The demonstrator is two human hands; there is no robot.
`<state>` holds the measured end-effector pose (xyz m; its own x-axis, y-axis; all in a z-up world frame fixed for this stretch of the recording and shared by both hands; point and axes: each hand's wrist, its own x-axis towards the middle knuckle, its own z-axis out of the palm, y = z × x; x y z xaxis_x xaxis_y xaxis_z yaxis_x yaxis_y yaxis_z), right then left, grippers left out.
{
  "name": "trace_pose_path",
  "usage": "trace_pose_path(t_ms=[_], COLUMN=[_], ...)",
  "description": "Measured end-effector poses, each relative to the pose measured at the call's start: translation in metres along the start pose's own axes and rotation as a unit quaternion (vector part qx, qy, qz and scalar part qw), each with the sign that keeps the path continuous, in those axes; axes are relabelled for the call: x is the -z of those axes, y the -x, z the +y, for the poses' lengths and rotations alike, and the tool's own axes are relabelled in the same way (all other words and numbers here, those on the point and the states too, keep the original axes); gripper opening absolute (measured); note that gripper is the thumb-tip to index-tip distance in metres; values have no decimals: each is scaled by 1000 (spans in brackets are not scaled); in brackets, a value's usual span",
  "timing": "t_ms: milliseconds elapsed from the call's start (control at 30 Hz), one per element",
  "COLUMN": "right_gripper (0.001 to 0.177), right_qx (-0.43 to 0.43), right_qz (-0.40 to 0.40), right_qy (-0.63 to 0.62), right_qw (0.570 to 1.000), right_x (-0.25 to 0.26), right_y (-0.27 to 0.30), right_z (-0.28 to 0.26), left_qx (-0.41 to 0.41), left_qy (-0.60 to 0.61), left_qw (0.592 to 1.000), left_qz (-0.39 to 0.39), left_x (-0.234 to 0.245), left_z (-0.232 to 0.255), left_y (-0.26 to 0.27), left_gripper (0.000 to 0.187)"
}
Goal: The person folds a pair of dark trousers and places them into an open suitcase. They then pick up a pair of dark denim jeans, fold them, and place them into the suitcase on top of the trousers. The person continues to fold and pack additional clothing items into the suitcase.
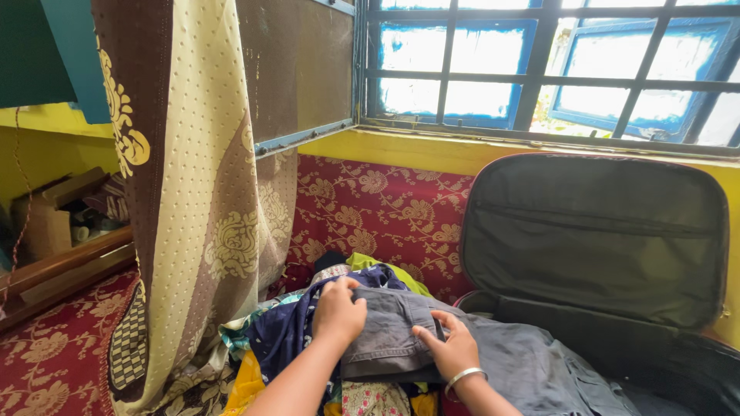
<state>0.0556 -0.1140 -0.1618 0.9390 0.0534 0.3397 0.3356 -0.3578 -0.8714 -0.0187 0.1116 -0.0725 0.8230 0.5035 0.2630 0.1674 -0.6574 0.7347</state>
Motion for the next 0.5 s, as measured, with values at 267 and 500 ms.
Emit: trace_pose_path(t_ms=[267,500], right_gripper=[46,17], right_qx=[-179,-167], right_qz=[-49,-36], right_qy=[-46,-275], right_qw=[981,946], right_x=[-13,4], right_y=[-23,-15], right_z=[15,26], left_qx=[97,60], left_qy=[-63,-52], left_qw=[989,982], left_qz=[-96,-169], left_x=[-1,-19], left_z=[-32,-31], left_y=[-12,-6], left_gripper=[70,87])
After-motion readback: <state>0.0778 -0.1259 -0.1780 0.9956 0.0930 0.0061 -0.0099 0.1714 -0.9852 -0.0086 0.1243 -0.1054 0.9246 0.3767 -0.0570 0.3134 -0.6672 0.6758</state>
